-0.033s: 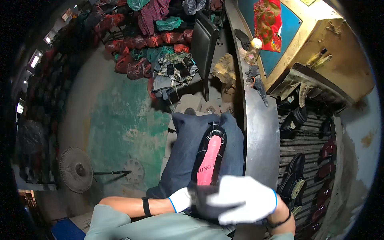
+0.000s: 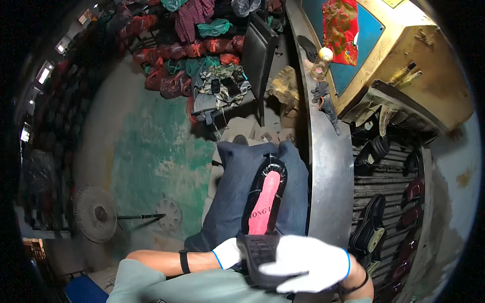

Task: The person repeatedly brushes and wipes a black leather shoe with a brush and cloth, rotating it to cover different surfaces. The shoe is handled one at a time and placed back on a nearby rack after each cycle.

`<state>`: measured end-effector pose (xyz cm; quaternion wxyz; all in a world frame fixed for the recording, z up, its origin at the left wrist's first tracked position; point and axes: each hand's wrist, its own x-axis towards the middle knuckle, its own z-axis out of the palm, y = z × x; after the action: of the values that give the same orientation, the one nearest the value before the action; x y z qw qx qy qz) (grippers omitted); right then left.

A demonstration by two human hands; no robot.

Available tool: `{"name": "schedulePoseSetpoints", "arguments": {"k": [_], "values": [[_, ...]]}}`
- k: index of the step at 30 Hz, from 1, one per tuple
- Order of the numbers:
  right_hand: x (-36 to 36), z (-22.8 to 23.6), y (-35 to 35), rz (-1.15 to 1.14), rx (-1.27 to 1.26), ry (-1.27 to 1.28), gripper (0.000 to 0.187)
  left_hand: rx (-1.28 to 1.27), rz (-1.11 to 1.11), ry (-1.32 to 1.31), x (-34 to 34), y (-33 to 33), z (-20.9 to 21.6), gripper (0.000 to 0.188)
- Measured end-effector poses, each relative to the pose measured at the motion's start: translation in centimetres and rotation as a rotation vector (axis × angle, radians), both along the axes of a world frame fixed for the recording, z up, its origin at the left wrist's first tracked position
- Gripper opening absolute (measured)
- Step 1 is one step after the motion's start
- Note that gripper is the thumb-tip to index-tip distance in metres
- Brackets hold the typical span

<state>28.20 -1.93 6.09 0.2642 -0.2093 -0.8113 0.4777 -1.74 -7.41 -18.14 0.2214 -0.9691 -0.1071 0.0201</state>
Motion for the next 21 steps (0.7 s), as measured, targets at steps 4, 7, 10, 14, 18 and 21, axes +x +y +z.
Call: {"name": "schedulePoseSetpoints", "arguments": {"k": [4,7,10,14,18,21], "values": [[-0.8,-3.5,0.3,-0.154,0.118,-0.147,0.05,-0.389,-0.04,-0.076,0.9,0.7,0.3,0.056],[-1.3,-5.9,3.2,-0.328,-0.015,-0.135,0.057,-1.085,0.099,-0.657,-0.4,4.8,7.5,0.038],[-1.1,-6.6,4.1,-0.307,-0.117,-0.049,0.058,-0.973,0.265,-0.972,-1.7,8.4,11.5,0.056],[-0.9,-7.7,4.6,-0.377,-0.285,0.112,0.061,-1.284,0.148,-0.854,-0.1,15.1,14.1,0.063],[-1.8,-10.9,2.6,-0.626,-0.546,0.348,0.065,-1.424,0.345,-0.985,1.0,15.2,15.5,0.056],[-3.8,-11.1,2.1,-0.897,-0.718,0.389,0.062,-1.351,0.544,-0.942,2.6,16.7,16.3,0.054]]}}
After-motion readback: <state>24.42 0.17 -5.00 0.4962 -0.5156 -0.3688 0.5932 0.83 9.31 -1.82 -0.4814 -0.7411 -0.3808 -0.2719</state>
